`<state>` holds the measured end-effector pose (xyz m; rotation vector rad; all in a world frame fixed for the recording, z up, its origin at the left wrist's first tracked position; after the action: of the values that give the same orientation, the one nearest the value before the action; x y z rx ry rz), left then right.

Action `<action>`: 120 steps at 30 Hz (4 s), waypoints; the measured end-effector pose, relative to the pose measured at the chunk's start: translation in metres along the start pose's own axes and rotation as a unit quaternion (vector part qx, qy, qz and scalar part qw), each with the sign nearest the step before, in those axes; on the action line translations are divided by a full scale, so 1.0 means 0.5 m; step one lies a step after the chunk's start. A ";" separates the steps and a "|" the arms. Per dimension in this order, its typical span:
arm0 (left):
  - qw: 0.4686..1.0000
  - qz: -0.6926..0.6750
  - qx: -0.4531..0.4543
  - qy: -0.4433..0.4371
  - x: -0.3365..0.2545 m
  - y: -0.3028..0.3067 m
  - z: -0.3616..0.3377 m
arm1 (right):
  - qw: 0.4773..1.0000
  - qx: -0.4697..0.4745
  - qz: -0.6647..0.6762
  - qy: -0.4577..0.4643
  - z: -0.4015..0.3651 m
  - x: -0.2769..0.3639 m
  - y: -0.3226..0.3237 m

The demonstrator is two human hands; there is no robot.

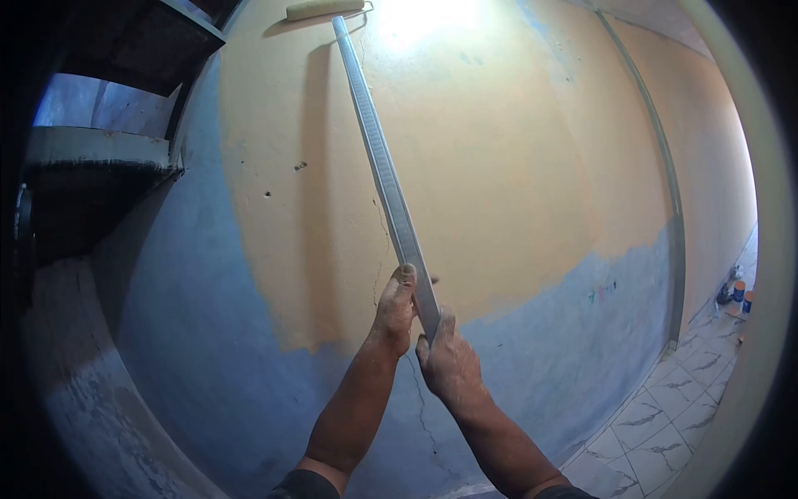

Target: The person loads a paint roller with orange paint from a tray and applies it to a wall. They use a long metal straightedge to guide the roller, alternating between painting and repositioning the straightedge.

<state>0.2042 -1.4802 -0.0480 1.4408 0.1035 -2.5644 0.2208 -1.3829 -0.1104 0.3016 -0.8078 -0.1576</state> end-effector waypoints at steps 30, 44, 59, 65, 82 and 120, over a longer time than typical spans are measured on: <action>0.989 -0.123 -0.076 -0.014 0.025 0.408 -0.420 | 0.984 -0.126 -0.113 0.050 0.554 0.350 0.397; 0.987 -0.150 -0.022 0.051 0.069 0.395 -0.415 | 0.992 -0.085 -0.089 0.025 0.437 0.332 0.338; 0.973 -0.175 -0.106 0.107 0.191 0.459 -0.530 | 0.990 -0.100 -0.077 0.060 0.422 0.253 0.346; 0.970 -0.178 -0.105 0.125 0.191 0.467 -0.540 | 0.989 -0.112 -0.078 0.049 0.369 0.261 0.268; 0.962 -0.219 -0.115 0.114 0.220 0.512 -0.624 | 0.988 -0.127 -0.053 0.077 0.527 0.343 0.319; 0.965 -0.193 -0.138 0.111 0.294 0.213 -0.503 | 0.987 -0.151 0.013 0.061 0.466 -0.017 0.417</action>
<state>0.3622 -1.5652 -0.3009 1.7226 0.8161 -2.5172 0.0499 -1.2316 0.1032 0.0150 -0.6559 -0.2322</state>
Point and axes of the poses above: each hand's wrist, its own z-axis towards the middle knuckle, its own y-axis out of the back of the hand, x = y × z, the point moved 10 cm from there along z, towards the middle knuckle, and after that the axes turned 1 degree about -y, right-handed, at the moved point
